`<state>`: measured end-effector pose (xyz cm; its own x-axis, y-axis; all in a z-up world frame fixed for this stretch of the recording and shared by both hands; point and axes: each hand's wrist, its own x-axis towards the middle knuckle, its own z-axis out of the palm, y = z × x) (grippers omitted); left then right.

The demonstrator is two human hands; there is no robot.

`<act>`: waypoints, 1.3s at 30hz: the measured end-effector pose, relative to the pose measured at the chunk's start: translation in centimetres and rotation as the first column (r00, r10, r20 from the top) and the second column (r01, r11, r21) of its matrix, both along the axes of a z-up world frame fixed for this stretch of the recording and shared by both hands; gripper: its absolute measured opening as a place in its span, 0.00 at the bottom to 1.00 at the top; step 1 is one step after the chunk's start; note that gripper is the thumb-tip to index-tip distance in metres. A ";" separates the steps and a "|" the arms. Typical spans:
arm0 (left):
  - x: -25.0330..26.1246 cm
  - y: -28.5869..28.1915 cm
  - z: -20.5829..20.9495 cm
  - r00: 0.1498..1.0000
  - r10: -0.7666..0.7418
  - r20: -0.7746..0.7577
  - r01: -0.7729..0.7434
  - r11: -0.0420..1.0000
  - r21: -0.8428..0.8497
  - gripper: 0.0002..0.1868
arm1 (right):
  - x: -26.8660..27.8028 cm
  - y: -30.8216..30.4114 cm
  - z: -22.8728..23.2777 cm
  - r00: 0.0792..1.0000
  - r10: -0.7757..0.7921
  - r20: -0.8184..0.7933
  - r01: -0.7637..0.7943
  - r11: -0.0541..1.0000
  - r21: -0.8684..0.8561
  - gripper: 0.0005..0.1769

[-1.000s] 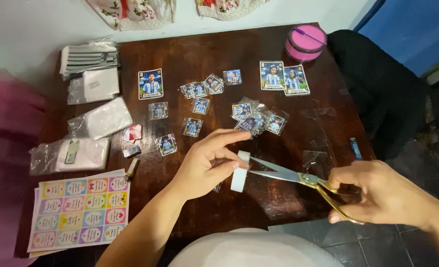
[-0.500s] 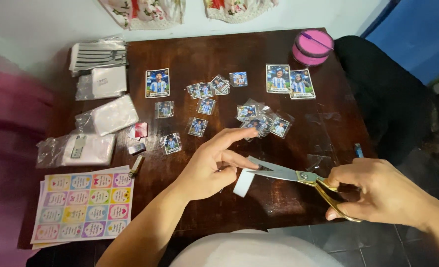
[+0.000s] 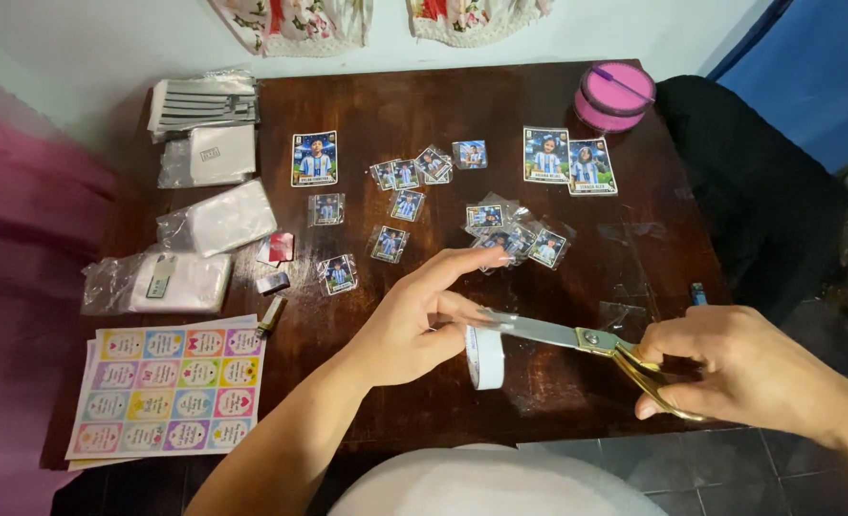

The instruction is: The person is taping individual trading cards to small sheets of white paper.

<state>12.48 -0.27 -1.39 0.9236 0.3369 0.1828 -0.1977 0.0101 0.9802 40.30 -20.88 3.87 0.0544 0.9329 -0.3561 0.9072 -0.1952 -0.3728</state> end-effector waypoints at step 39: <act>1.6 -1.8 -2.3 0.963 0.268 0.008 -0.267 0.956 0.118 0.06 | -2.3 -0.2 1.9 0.959 0.061 0.275 -0.065 0.998 0.006 0.37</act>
